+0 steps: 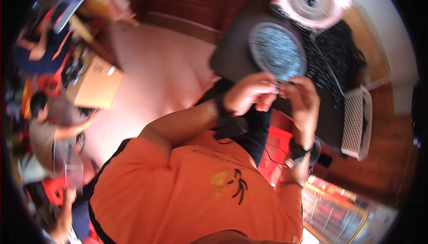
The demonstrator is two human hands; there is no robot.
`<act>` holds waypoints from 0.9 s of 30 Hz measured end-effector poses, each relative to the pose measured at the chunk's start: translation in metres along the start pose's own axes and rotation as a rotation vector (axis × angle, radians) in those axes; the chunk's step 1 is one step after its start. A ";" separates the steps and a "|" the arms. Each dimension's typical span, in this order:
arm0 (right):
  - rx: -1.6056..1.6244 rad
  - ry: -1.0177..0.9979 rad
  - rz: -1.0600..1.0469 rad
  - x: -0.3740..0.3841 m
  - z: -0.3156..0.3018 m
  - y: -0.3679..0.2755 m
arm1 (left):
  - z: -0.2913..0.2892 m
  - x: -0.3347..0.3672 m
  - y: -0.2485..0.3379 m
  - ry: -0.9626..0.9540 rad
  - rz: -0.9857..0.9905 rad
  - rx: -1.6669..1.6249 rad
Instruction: The person assembles small components by repeatedly picking parts from the table and containers and fitting them together by hand.
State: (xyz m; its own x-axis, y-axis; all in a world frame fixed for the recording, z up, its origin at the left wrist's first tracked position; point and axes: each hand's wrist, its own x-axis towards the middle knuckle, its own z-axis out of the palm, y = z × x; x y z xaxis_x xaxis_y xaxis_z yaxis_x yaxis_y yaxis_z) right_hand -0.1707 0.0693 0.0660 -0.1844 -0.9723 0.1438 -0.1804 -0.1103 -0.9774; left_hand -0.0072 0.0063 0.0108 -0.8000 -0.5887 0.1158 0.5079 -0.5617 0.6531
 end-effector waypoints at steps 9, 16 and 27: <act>0.150 -0.047 -0.085 0.019 0.005 0.003 | -0.007 0.000 0.002 0.010 0.055 0.042; 0.144 -0.071 -0.052 0.013 0.014 0.011 | -0.006 0.004 -0.001 0.012 0.046 0.049; 0.240 -0.041 0.049 0.013 0.011 0.012 | -0.012 -0.006 0.006 0.042 0.052 0.091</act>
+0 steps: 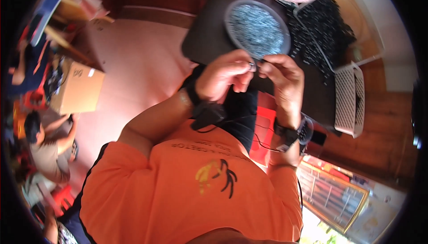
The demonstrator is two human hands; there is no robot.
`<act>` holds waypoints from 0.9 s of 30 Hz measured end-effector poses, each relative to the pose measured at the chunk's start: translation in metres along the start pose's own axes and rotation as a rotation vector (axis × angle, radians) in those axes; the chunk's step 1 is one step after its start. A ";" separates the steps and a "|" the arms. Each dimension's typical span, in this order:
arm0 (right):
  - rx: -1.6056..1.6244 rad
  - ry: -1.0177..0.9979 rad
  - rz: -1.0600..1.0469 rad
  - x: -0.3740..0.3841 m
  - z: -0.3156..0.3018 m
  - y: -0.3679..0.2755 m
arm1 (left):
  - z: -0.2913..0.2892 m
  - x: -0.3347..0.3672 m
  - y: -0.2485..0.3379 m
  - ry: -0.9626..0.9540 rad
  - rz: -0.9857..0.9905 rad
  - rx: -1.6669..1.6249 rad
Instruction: The person assembles small components by repeatedly picking parts from the table and containers and fitting them together by hand.
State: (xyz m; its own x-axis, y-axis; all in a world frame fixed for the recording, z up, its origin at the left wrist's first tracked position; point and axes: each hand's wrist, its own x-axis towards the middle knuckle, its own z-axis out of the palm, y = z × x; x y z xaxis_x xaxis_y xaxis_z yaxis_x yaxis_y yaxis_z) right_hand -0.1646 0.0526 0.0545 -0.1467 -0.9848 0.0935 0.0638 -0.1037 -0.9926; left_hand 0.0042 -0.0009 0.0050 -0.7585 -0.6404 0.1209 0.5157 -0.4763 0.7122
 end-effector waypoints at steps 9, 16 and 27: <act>-0.007 -0.121 0.002 -0.005 0.001 -0.008 | 0.004 0.000 0.004 0.027 -0.016 0.111; -0.147 -0.150 -0.046 -0.010 -0.001 -0.011 | 0.008 -0.002 0.007 0.010 0.008 0.340; -0.852 -0.185 -0.315 -0.016 0.000 -0.031 | 0.002 0.000 0.001 -0.041 -0.022 0.436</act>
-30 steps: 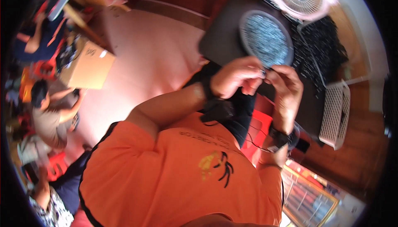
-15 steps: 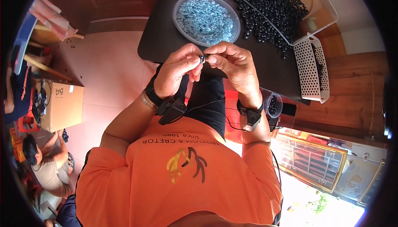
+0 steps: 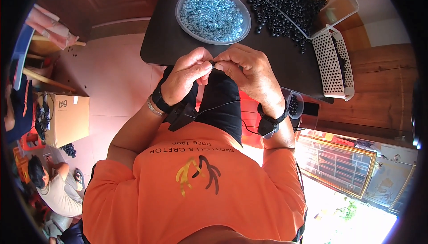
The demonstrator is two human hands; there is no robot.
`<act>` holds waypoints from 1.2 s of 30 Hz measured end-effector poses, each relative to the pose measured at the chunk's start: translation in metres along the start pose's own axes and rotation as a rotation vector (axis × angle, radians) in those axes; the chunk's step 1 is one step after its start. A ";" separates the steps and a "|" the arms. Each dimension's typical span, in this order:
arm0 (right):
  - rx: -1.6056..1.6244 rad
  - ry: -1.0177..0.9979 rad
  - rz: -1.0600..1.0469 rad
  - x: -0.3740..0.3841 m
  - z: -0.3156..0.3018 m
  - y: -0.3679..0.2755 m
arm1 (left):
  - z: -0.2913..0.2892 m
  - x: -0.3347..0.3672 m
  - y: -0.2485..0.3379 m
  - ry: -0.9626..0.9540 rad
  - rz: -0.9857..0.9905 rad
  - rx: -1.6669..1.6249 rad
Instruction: The person assembles small components by repeatedly picking parts from the table and containers and fitting them together by hand.
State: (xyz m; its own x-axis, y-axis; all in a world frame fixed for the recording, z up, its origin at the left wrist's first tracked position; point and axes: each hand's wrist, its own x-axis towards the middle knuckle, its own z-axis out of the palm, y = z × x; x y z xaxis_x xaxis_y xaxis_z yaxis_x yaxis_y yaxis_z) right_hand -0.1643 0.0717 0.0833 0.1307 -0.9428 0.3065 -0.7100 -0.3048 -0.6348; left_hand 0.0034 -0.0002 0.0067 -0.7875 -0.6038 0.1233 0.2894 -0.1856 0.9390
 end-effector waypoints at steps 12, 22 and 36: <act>0.118 0.296 -0.023 -0.010 0.037 0.000 | 0.010 0.000 -0.007 0.134 -0.002 -0.444; 0.257 0.371 -0.022 -0.020 0.046 0.015 | 0.012 0.000 -0.007 0.102 0.025 -0.359; -0.186 0.577 -0.164 -0.025 0.054 0.014 | 0.030 -0.001 -0.002 0.149 -0.096 -0.552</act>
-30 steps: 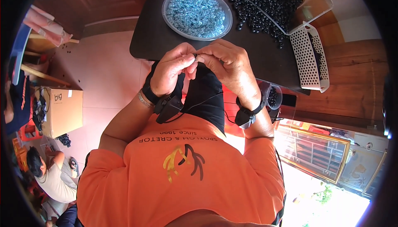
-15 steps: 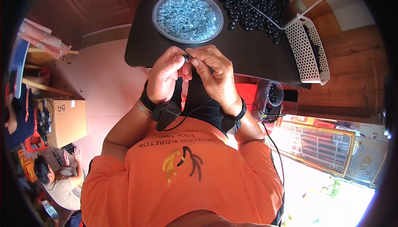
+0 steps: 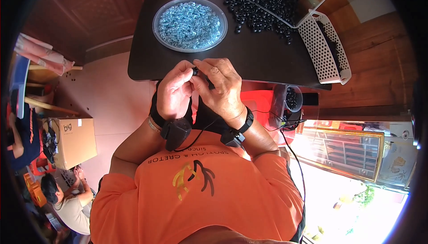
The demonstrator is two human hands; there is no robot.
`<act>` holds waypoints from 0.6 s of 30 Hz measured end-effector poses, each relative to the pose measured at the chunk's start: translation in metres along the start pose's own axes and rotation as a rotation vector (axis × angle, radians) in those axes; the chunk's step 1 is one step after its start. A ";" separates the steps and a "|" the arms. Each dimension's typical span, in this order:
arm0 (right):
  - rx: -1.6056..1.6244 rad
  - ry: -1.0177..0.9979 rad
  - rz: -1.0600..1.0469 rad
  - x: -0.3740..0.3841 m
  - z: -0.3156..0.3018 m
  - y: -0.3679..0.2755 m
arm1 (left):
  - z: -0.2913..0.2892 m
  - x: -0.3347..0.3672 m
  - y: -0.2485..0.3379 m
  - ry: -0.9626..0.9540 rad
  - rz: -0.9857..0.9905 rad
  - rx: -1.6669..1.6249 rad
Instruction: The person assembles small components by repeatedly picking parts from the table and containers and fitting them together by hand.
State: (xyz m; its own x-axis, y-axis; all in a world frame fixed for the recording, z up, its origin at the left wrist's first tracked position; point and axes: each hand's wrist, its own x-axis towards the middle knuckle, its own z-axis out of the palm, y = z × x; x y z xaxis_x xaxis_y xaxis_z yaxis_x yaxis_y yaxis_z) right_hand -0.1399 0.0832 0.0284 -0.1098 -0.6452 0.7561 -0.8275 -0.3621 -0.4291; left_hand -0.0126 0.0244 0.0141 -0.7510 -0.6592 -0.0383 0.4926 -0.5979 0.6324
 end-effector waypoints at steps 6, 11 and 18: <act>-0.093 0.030 -0.068 -0.003 0.003 -0.004 | 0.004 -0.002 -0.001 0.067 -0.035 -0.053; -0.106 0.030 -0.065 -0.006 0.011 -0.011 | 0.003 -0.004 -0.006 -0.006 0.033 -0.031; -0.005 -0.027 0.044 -0.008 0.001 -0.007 | 0.009 -0.006 -0.008 0.033 0.082 0.085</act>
State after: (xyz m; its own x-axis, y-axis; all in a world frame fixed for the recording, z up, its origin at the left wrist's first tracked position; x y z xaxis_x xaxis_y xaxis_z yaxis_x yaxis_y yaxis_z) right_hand -0.1325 0.0902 0.0246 -0.1317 -0.6782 0.7230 -0.8248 -0.3296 -0.4594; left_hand -0.0158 0.0373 0.0157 -0.6940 -0.7199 -0.0079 0.5122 -0.5014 0.6974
